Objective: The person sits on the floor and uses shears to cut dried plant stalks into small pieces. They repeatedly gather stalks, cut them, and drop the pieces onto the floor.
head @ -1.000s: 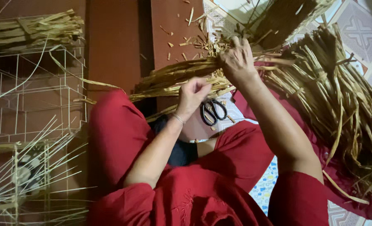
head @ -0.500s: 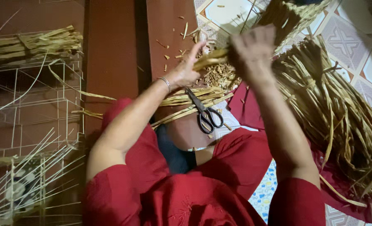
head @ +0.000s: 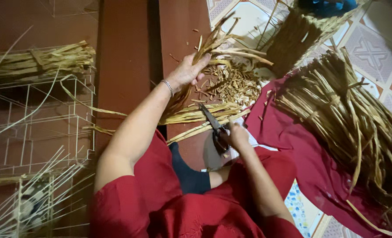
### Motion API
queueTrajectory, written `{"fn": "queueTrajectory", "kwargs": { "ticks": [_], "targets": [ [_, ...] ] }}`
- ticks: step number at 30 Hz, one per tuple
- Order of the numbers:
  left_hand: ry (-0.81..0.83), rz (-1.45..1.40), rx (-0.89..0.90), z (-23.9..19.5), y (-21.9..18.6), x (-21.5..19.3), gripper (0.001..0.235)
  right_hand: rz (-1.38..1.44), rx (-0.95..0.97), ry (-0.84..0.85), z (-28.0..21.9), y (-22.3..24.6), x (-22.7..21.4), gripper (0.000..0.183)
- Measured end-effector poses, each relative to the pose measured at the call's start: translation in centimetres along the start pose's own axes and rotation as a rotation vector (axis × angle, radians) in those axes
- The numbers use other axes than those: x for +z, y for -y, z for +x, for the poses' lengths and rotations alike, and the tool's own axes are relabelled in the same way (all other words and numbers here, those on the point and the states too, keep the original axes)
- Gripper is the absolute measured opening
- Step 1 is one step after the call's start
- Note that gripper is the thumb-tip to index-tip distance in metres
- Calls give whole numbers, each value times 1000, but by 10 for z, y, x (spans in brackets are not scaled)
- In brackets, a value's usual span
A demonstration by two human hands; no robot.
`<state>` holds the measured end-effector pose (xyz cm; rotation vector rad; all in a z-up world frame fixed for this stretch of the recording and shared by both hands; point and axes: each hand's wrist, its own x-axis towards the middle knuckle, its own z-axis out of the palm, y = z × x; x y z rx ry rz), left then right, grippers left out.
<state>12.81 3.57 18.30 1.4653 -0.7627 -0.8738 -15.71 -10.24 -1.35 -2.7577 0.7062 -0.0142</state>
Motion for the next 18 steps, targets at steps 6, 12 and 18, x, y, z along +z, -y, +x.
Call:
{"fn": "queueTrajectory", "kwargs": {
  "ticks": [6,12,18],
  "targets": [
    [-20,-24,7,-5,-2,-6,57,-56,28,2,-4,-17,86,48],
    [-36,34,28,1,10,-14,54,288,175,44,-6,-12,56,48],
    [-26,173,227,7,21,-20,80,461,193,-15,-20,0,-3,61]
  ]
}}
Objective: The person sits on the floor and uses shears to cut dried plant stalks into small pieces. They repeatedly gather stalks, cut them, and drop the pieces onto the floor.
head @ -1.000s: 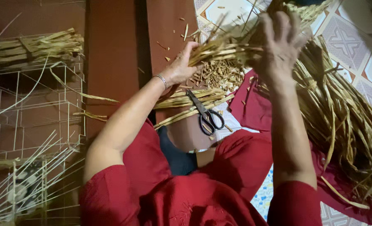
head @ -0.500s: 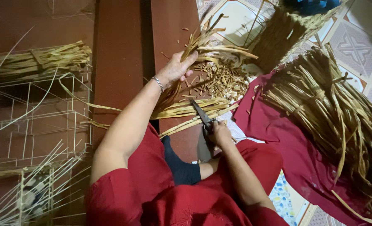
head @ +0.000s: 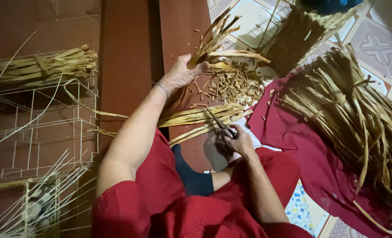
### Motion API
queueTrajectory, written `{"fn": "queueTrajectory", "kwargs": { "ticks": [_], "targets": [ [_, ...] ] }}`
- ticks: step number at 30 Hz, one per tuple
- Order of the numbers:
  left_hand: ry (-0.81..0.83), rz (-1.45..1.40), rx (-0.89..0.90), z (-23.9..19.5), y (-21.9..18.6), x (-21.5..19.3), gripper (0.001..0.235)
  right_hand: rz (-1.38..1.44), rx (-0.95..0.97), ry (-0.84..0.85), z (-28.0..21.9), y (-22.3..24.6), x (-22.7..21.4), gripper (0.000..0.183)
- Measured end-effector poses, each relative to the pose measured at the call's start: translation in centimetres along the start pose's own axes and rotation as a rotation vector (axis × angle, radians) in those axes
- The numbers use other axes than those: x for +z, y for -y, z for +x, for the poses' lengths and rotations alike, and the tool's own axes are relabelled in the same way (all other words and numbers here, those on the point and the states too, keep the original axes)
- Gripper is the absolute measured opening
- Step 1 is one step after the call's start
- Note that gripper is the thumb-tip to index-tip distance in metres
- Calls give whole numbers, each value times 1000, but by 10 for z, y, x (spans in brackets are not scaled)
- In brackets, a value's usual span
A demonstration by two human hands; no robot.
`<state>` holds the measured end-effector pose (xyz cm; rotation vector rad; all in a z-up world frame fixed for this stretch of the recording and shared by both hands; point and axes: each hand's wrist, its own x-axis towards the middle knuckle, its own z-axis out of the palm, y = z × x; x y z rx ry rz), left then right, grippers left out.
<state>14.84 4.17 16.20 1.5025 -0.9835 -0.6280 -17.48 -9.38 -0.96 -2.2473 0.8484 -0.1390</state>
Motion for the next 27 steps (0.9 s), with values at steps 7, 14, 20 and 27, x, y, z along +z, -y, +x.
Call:
{"fn": "queueTrajectory", "kwargs": {
  "ticks": [7,14,20,27],
  "targets": [
    [59,-83,-149,-12,-27,8,113,630,-20,282,-63,24,-58,80],
    [103,105,-31,-17,-31,31,102,676,-482,-90,-63,64,-94,104],
    [217,79,112,-29,-43,36,79,313,-511,-266,-48,74,-131,98],
    [315,107,60,-30,-38,40,72,190,-610,-258,-49,101,-152,95]
  ]
}}
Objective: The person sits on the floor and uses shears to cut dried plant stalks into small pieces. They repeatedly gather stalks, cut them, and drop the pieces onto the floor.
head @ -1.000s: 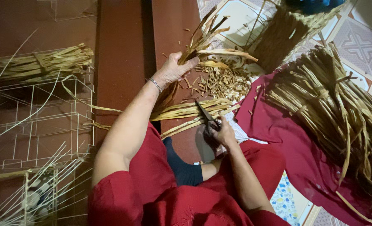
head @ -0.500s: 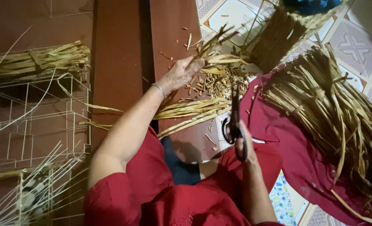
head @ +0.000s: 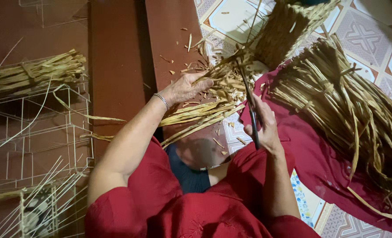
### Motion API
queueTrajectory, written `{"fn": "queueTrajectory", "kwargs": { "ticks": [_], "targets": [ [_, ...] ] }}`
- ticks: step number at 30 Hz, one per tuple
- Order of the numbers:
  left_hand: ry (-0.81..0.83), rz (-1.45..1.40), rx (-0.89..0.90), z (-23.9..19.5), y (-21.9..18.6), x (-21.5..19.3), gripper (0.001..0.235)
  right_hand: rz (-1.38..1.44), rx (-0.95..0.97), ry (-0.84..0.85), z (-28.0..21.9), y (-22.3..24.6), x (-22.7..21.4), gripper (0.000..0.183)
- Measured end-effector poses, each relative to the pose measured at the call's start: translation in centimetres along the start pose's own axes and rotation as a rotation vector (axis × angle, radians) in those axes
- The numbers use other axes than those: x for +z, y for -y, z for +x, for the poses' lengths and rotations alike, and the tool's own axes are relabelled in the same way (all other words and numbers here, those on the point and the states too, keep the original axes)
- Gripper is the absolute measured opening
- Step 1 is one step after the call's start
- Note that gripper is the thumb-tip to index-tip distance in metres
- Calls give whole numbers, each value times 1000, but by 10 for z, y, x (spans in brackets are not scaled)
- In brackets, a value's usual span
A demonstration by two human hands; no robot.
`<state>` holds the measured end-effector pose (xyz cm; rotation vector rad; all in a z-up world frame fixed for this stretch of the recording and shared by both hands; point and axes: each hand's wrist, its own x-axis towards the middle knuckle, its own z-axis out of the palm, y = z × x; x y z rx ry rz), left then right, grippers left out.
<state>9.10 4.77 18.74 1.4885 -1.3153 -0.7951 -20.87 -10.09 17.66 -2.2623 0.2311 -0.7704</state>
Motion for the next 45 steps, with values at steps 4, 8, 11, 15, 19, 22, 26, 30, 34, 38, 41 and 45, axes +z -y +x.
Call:
{"fn": "queueTrajectory", "kwargs": {
  "ticks": [4,8,11,15,19,22,26,30,34,38,41,45],
  "targets": [
    [12,33,-31,0,7,1,68,-107,0,-18,5,6,0,102],
    [-6,13,-142,2,15,-2,67,-77,-1,-13,3,10,-1,103],
    [-11,82,-161,2,22,-6,71,-75,10,-2,0,12,-1,103],
    [24,79,-104,1,21,-1,77,-104,-44,-27,4,15,-1,101],
    [52,200,-203,-3,5,4,86,-112,0,-49,11,22,-2,95],
    [47,188,-208,-2,2,4,87,-1,61,-27,10,18,-1,87],
    [88,81,-157,-3,7,4,78,-82,9,-67,3,3,15,69],
    [20,-6,44,-3,12,-2,62,189,152,-133,-5,1,24,59],
    [-76,-119,-32,-7,18,-12,50,389,194,-231,-16,5,28,73],
    [-92,-148,-111,-5,26,-17,37,376,161,-190,-23,6,27,81],
    [-56,-36,36,-11,23,-15,32,284,192,-122,-19,6,23,85],
    [37,-57,8,-19,5,-9,42,97,83,-73,-6,9,14,75]
  ]
}}
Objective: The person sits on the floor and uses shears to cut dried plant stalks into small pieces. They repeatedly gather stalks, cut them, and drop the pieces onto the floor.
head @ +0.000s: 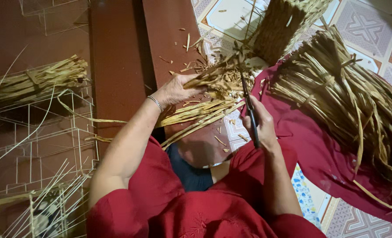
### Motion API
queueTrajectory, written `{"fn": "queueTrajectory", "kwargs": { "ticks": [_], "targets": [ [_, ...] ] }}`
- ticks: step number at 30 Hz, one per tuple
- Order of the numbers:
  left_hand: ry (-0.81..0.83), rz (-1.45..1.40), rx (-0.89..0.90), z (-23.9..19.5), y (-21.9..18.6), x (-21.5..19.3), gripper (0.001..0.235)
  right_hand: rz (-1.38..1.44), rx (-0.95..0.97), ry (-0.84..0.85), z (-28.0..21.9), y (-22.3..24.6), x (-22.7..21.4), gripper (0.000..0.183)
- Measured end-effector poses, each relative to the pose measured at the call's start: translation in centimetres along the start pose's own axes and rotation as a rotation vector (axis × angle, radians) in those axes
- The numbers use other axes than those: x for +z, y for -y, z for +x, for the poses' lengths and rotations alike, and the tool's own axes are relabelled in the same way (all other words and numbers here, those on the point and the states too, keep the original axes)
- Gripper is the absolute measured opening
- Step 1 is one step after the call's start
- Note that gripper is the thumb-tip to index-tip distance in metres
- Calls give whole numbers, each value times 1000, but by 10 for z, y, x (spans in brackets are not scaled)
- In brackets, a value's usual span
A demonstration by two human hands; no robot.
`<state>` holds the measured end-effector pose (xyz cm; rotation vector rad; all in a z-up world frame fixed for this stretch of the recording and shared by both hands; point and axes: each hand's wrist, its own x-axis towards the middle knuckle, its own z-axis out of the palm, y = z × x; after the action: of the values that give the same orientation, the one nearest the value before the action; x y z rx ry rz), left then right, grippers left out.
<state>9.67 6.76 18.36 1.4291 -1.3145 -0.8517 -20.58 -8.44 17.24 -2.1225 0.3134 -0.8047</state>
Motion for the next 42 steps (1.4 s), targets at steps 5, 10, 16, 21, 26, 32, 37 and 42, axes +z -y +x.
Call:
{"fn": "queueTrajectory", "kwargs": {
  "ticks": [5,10,16,21,26,32,37,42],
  "targets": [
    [13,235,-17,0,-7,4,47,-3,48,82,10,9,-7,76],
    [49,182,41,1,6,5,48,-8,73,89,10,8,-4,65],
    [-16,24,-66,0,13,0,41,78,139,-59,-5,-2,11,51],
    [-150,-14,7,0,23,-9,37,338,258,-87,-21,-7,16,76],
    [-118,-46,23,-3,23,-11,37,582,401,96,-19,-5,24,99],
    [-2,-155,-44,-6,21,-3,37,743,385,107,-6,-8,31,92],
    [-64,-37,-48,-4,24,-6,35,517,357,-11,4,13,34,68],
    [-243,-25,-39,-7,23,-20,32,523,293,-233,-10,11,38,63]
  ]
}}
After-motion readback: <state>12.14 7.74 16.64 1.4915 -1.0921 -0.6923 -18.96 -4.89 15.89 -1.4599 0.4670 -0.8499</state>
